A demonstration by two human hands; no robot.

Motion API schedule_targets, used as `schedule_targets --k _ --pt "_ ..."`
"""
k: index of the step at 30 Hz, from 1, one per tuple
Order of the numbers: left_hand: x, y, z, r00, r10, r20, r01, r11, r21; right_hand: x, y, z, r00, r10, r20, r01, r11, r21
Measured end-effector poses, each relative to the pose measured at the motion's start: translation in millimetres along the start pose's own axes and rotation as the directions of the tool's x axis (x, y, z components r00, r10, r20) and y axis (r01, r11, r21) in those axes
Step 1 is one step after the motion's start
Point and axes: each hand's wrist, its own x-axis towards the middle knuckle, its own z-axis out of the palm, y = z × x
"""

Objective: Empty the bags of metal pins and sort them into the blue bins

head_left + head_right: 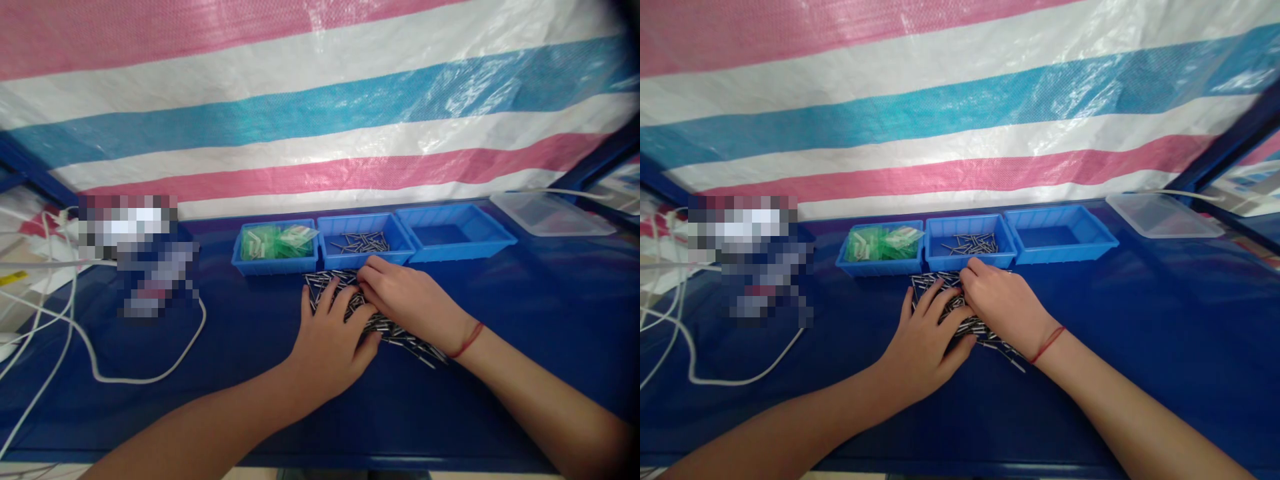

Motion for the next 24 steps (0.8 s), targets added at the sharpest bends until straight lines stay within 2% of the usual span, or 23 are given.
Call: schedule_targets --k 3,6,8,12,14,17,20,24 --pt "0 1 -2.1 1.0 -0.006 -0.001 0.006 0.999 -0.043 -3 0 -1 0.999 -0.027 -0.045 0.03 0.997 0.068" --pt "2 -1 -6.1 0.999 -0.026 -0.029 0.023 0.995 -0.097 -4 2 -1 0.992 -0.034 -0.122 0.064 0.968 0.244" --pt "5 -4 -9.9 0.996 -0.012 -0.085 0.0 0.99 -0.14 -5 4 0 0.979 -0.05 -0.198 0.121 0.924 0.364" --pt "12 -13 -16.4 0.969 0.07 -0.238 -0.138 0.949 -0.283 -6 6 1 0.943 -0.072 -0.325 0.237 0.83 0.505" --pt "15 -18 -16.9 0.955 0.041 -0.293 -0.145 0.928 -0.344 -7 6 -1 0.931 -0.036 -0.363 0.246 0.797 0.552" --pt "17 -24 -13.6 0.938 -0.092 -0.334 -0.061 0.906 -0.419 -11 3 -2 0.923 0.079 -0.376 0.204 0.727 0.655" --pt "20 -27 -10.7 0.928 -0.202 -0.313 0.019 0.865 -0.501 -14 -3 0 0.914 0.265 -0.309 0.121 0.548 0.828" --pt "21 -24 -14.5 0.945 -0.219 -0.243 0.037 0.811 -0.584 -15 -10 4 0.902 0.395 -0.174 0.078 0.247 0.966"
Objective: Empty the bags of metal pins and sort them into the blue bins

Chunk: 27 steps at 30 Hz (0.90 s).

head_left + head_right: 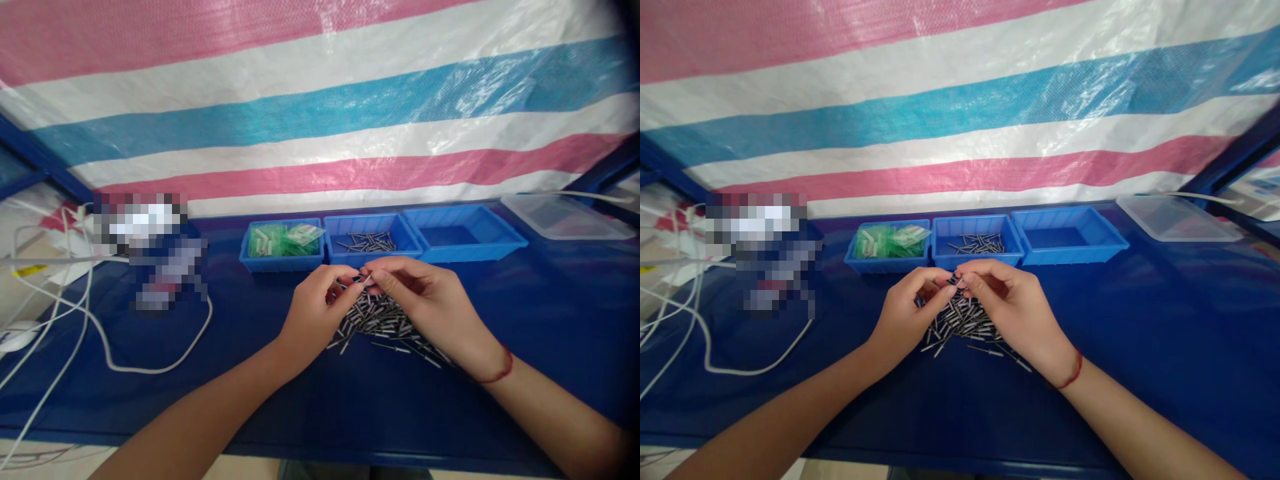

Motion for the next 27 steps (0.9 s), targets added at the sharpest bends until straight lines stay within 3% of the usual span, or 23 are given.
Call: schedule_targets --k 6,11,19,27 --pt "-1 10 1.0 1.0 -0.005 -0.018 0.003 0.993 -0.114 -1 0 3 0.99 0.144 -0.012 -0.138 0.967 0.216" --pt "0 9 1.7 0.997 0.047 -0.057 -0.054 0.991 -0.122 -4 -6 7 0.988 0.151 0.036 -0.155 0.975 0.161" --pt "-1 9 -0.5 0.992 0.041 -0.118 -0.056 0.991 -0.124 -8 -20 12 0.941 0.225 0.255 -0.257 0.961 0.103" --pt "2 4 -1.5 0.997 0.041 -0.069 -0.046 0.997 -0.06 -8 -11 9 0.976 0.165 0.145 -0.184 0.975 0.126"
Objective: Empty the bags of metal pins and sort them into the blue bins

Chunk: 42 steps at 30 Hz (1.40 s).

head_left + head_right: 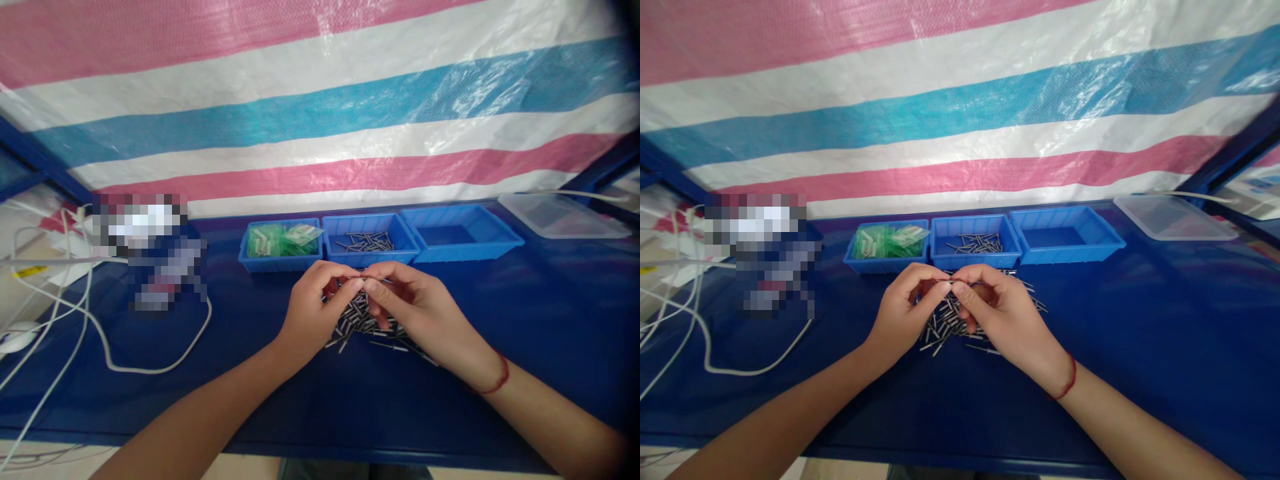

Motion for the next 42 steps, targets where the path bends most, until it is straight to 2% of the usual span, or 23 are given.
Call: schedule_targets --k 3,6,8,10,13,15,18,20,23,26,28,31,34,37,42 --pt "2 -2 -2.2 0.998 0.005 0.057 -0.004 1.0 -0.014 -3 1 -4 0.99 -0.138 -0.028 0.13 0.974 -0.183" --pt "3 -3 -5.5 0.982 0.039 0.182 -0.035 0.999 -0.026 -3 -3 -9 0.944 -0.33 0.026 0.304 0.833 -0.462" --pt "3 -3 -7.3 0.978 0.042 0.203 -0.043 0.999 0.001 1 -6 -14 0.907 -0.419 0.051 0.374 0.743 -0.555" --pt "3 -4 -8.3 0.984 0.026 0.177 -0.035 0.998 0.048 9 -7 -23 0.876 -0.483 -0.014 0.379 0.705 -0.6" --pt "3 -7 -8.5 0.985 0.008 0.17 -0.027 0.994 0.109 27 -2 -40 0.827 -0.539 -0.161 0.287 0.651 -0.703" --pt "4 -10 -8.4 0.983 0.016 0.184 -0.043 0.988 0.146 39 3 -52 0.814 -0.56 -0.156 0.236 0.564 -0.791" --pt "4 -14 -8.8 0.973 0.06 0.223 -0.111 0.969 0.222 47 6 -64 0.826 -0.561 -0.052 0.233 0.424 -0.875" --pt "4 -15 -9.5 0.959 0.099 0.264 -0.172 0.947 0.271 45 3 -67 0.824 -0.566 -0.029 0.244 0.401 -0.883" --pt "3 -14 -11.1 0.946 0.122 0.301 -0.222 0.92 0.324 36 -6 -66 0.839 -0.544 0.015 0.315 0.464 -0.828" --pt "3 -12 -13.7 0.939 0.103 0.328 -0.23 0.898 0.375 27 -11 -63 0.875 -0.423 0.234 0.451 0.541 -0.71" --pt "3 -10 -15.5 0.922 0.088 0.376 -0.249 0.88 0.405 23 -9 -59 0.855 -0.352 0.381 0.519 0.562 -0.645" --pt "1 -6 -17.3 0.885 0.086 0.457 -0.299 0.859 0.417 21 -3 -56 0.821 -0.27 0.503 0.562 0.538 -0.628" --pt "-1 -5 -17.2 0.862 0.092 0.498 -0.332 0.846 0.417 22 1 -56 0.811 -0.189 0.554 0.566 0.493 -0.66" --pt "-3 -6 -16.2 0.852 0.064 0.52 -0.332 0.834 0.441 22 0 -62 0.817 -0.16 0.554 0.554 0.485 -0.677" --pt "-5 -7 -13.4 0.866 0.048 0.498 -0.314 0.826 0.467 21 -3 -81 0.876 -0.114 0.468 0.455 0.515 -0.727"
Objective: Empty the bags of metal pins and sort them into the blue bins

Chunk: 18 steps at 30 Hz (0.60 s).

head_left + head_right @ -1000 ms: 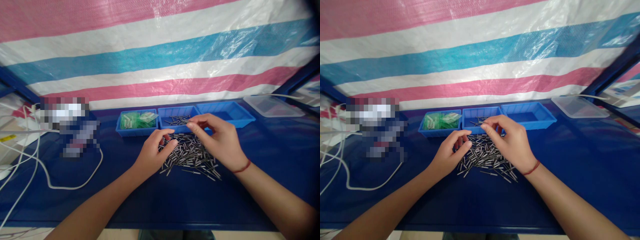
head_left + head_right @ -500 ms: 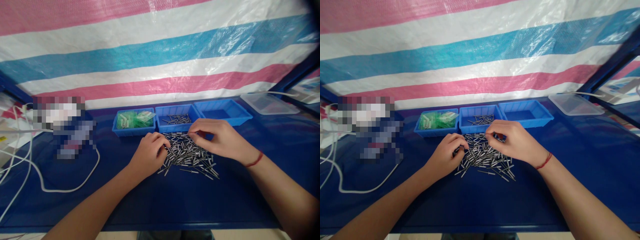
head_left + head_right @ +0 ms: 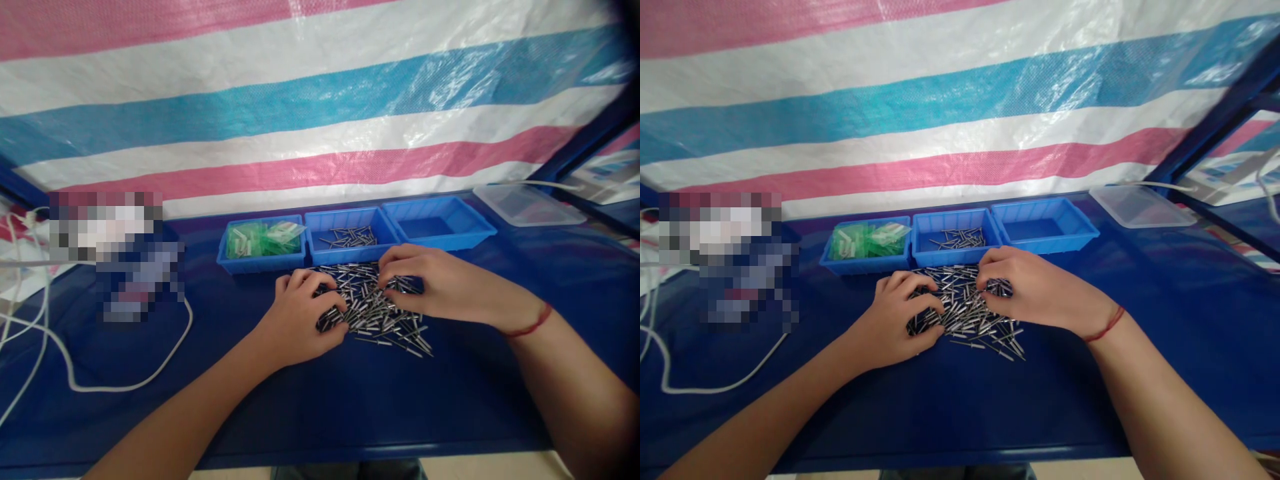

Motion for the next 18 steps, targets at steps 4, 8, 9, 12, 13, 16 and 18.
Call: schedule_targets --k 4,8,9,12,13,16,18 --pt "0 2 3.9 0.999 -0.019 -0.026 0.019 1.0 0.008 -4 7 -4 0.995 0.092 0.034 -0.092 0.996 -0.016" --pt "0 4 6.9 1.0 0.009 -0.024 -0.008 1.0 0.022 -2 3 -2 0.997 0.071 0.034 -0.071 0.997 0.004" --pt "-1 5 7.7 1.0 0.021 -0.02 -0.021 0.999 0.029 -1 1 -1 0.998 0.053 0.044 -0.053 0.999 0.008" --pt "-2 6 10.3 0.999 0.041 -0.001 -0.041 0.998 0.048 2 -5 2 0.996 0.024 0.08 -0.023 1.0 -0.008" --pt "-2 6 11.1 0.999 0.042 0.002 -0.042 0.998 0.051 2 -6 2 0.997 0.031 0.077 -0.03 0.999 -0.017" --pt "-3 6 12.9 0.999 0.041 0.004 -0.041 0.998 0.054 3 -8 3 0.998 0.048 0.036 -0.047 0.998 -0.031" --pt "-3 6 13.3 0.999 0.035 0.007 -0.035 0.998 0.053 4 -8 5 0.999 0.037 0.029 -0.036 0.999 -0.031"
